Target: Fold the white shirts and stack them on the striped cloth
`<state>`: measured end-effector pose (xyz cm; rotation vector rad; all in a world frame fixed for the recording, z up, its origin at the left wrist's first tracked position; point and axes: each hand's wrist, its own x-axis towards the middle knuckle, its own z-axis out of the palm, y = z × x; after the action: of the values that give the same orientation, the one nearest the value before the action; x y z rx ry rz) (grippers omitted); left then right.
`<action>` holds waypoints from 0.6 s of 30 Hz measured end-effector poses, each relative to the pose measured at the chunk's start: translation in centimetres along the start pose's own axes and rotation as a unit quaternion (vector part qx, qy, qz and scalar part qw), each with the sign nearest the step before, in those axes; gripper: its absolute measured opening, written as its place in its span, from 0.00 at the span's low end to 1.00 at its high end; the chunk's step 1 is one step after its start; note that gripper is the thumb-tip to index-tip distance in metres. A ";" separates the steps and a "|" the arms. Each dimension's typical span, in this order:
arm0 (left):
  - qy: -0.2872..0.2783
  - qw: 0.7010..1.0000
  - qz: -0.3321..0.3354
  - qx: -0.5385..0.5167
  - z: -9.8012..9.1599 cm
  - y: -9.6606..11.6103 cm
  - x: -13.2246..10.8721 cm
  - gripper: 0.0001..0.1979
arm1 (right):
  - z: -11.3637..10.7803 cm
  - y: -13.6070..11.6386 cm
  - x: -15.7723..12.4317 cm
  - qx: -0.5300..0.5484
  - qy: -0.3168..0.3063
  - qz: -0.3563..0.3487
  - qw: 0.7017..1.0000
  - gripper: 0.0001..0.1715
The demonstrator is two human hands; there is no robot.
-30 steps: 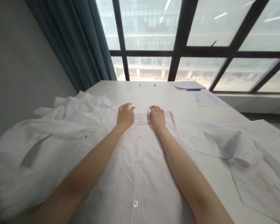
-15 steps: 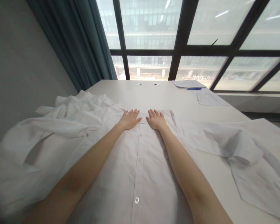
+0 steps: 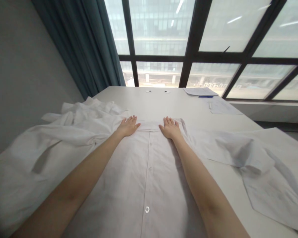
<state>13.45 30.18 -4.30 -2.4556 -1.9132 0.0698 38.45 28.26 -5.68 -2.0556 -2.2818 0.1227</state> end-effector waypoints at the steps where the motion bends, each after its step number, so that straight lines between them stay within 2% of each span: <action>1: 0.002 1.000 -0.003 0.002 0.0 0.0 0.0 0.34 | 0.0 0.2 0.0 -0.002 0.000 0.001 1.000 0.40; 7: 0.029 0.999 -0.033 0.026 -0.6 -1.3 -1.2 0.33 | -0.8 3.1 -1.2 -0.012 0.022 0.012 1.000 0.39; 11: 0.089 0.994 -0.035 0.051 -1.8 -0.5 -4.3 0.30 | -1.7 4.5 -3.7 -0.018 0.072 0.006 0.997 0.34; 14: 0.120 0.991 0.025 0.059 -1.8 2.2 -8.1 0.28 | -1.7 3.9 -6.6 -0.012 0.097 -0.031 0.995 0.33; 16: 0.135 0.982 0.126 0.040 -1.1 4.4 -10.9 0.28 | -1.3 3.0 -9.0 -0.003 0.091 -0.069 0.993 0.32; 18: 0.122 0.972 0.202 0.015 -0.3 5.9 -13.5 0.28 | -0.8 2.2 -11.6 0.007 0.070 -0.109 0.992 0.32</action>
<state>15.87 15.68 -4.08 -2.6458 -1.2901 -0.1843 41.96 16.98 -5.05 -1.7340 -2.3892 -0.0168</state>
